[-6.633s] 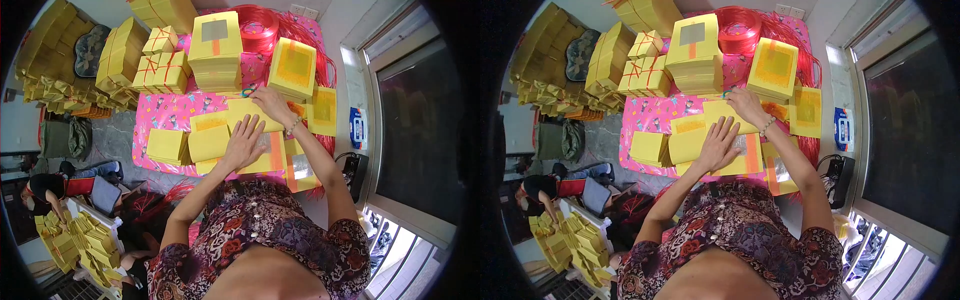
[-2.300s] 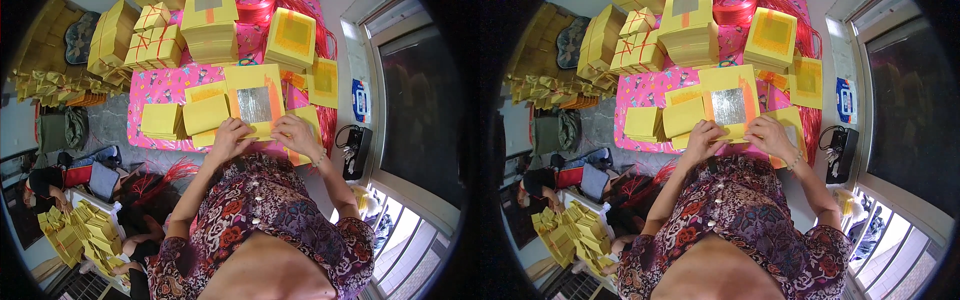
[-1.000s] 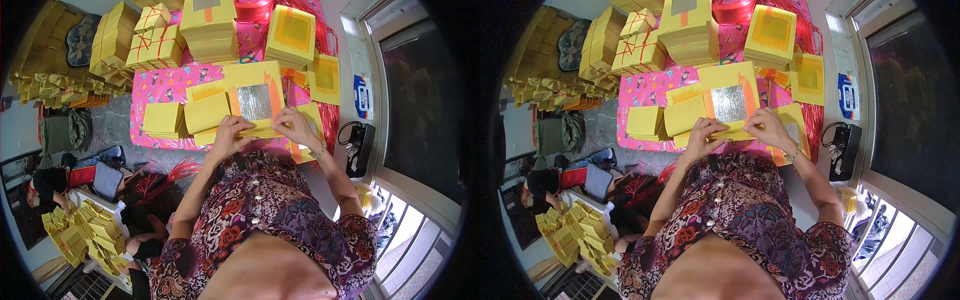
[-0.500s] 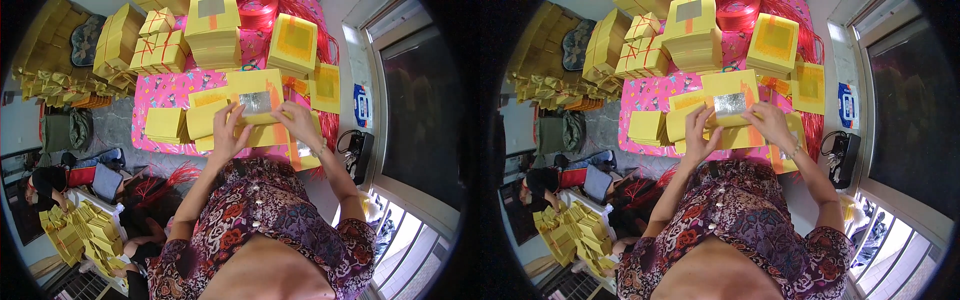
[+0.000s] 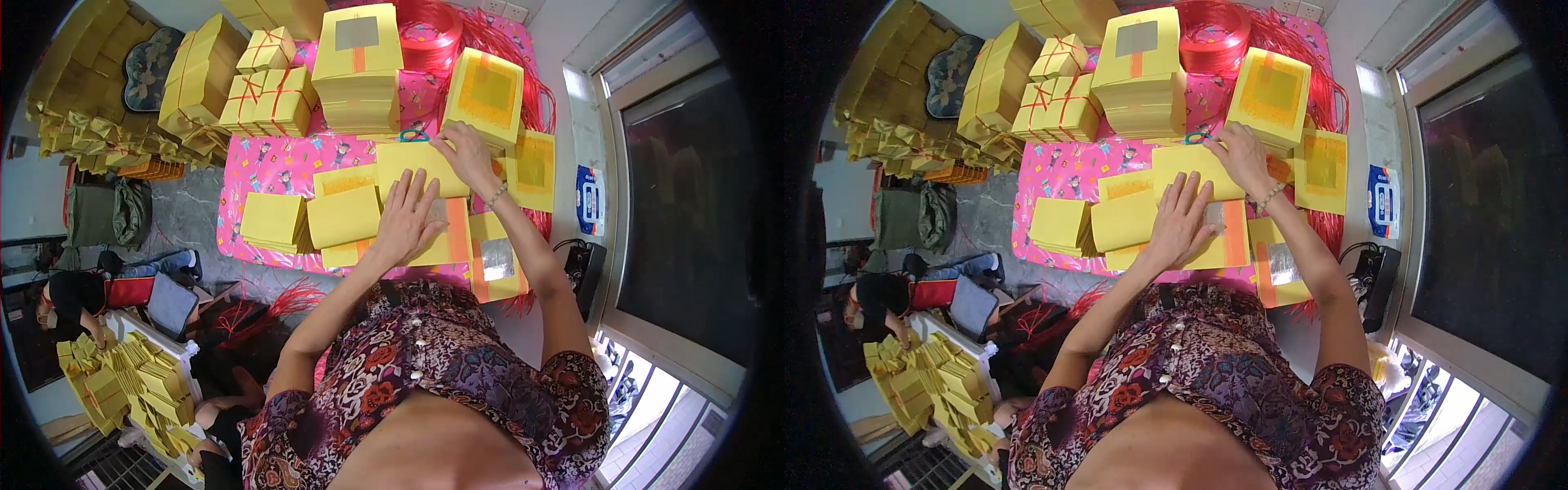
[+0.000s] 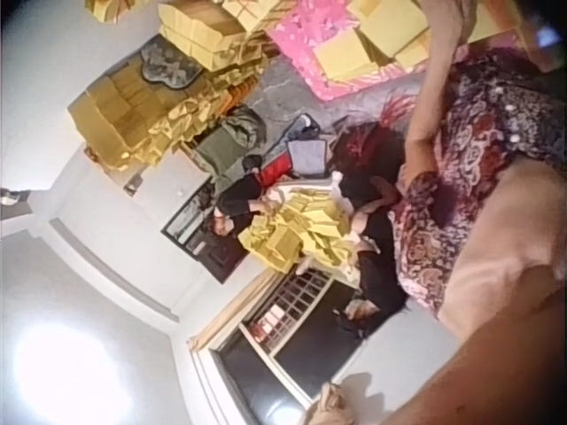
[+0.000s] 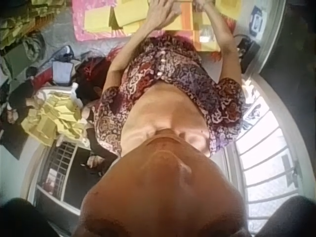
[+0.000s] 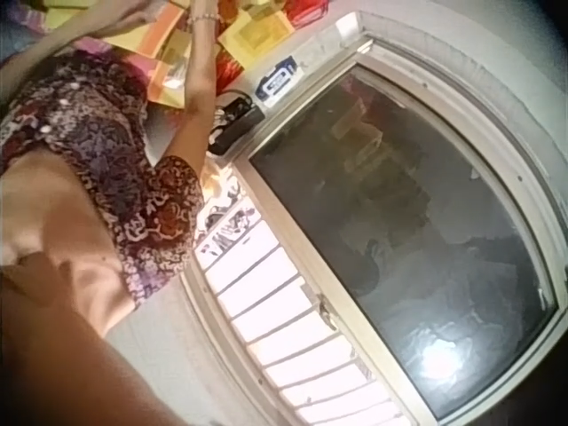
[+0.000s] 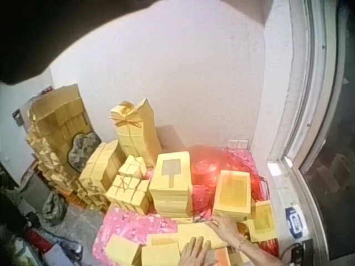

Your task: Folding and stacking yellow sheets of joss paper on a table.

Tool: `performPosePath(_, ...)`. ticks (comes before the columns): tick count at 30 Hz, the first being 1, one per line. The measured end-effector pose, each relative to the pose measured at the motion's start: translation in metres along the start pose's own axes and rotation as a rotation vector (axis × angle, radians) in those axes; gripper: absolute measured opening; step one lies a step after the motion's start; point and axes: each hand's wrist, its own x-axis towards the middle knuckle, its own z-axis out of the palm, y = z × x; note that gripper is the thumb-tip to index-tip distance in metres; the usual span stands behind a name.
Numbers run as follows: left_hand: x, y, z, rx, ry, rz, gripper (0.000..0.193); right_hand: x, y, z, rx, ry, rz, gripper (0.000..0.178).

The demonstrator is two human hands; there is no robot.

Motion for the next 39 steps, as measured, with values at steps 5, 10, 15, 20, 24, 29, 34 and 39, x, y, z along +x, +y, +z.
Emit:
performPosePath(5, 0.002, -0.004, 0.006, -0.01, -0.06, -0.013, 0.076, 0.006, -0.002, 0.004, -0.193, 0.016, -0.142, 0.019)
performPosePath(10, 0.001, -0.003, 0.006, -0.008, -0.059, -0.013, 0.074, 0.011, -0.011, 0.014, -0.026, -0.113, -0.21, 0.019)
performPosePath(15, 0.002, -0.006, 0.011, -0.02, -0.061, -0.01, 0.075, 0.013, -0.012, 0.017, -0.012, -0.149, -0.18, 0.02)
performPosePath(20, 0.002, -0.011, 0.012, -0.029, -0.094, -0.011, 0.077, 0.014, -0.014, 0.015, -0.019, -0.164, -0.193, 0.019)
performPosePath(24, 0.002, -0.01, 0.01, -0.041, -0.098, -0.006, 0.076, 0.012, -0.011, 0.016, 0.038, -0.118, -0.212, 0.018)
performPosePath(29, 0.002, -0.015, 0.014, -0.007, -0.125, 0.004, 0.079, 0.012, -0.012, 0.018, 0.038, -0.102, -0.215, 0.016)
performPosePath(34, 0.002, -0.017, 0.014, -0.039, -0.168, 0.002, 0.082, 0.01, -0.012, 0.019, 0.04, -0.084, -0.209, 0.015)
performPosePath(39, 0.006, -0.022, 0.013, -0.048, -0.287, -0.01, 0.089, 0.01, -0.013, 0.022, 0.03, -0.087, -0.18, 0.015)
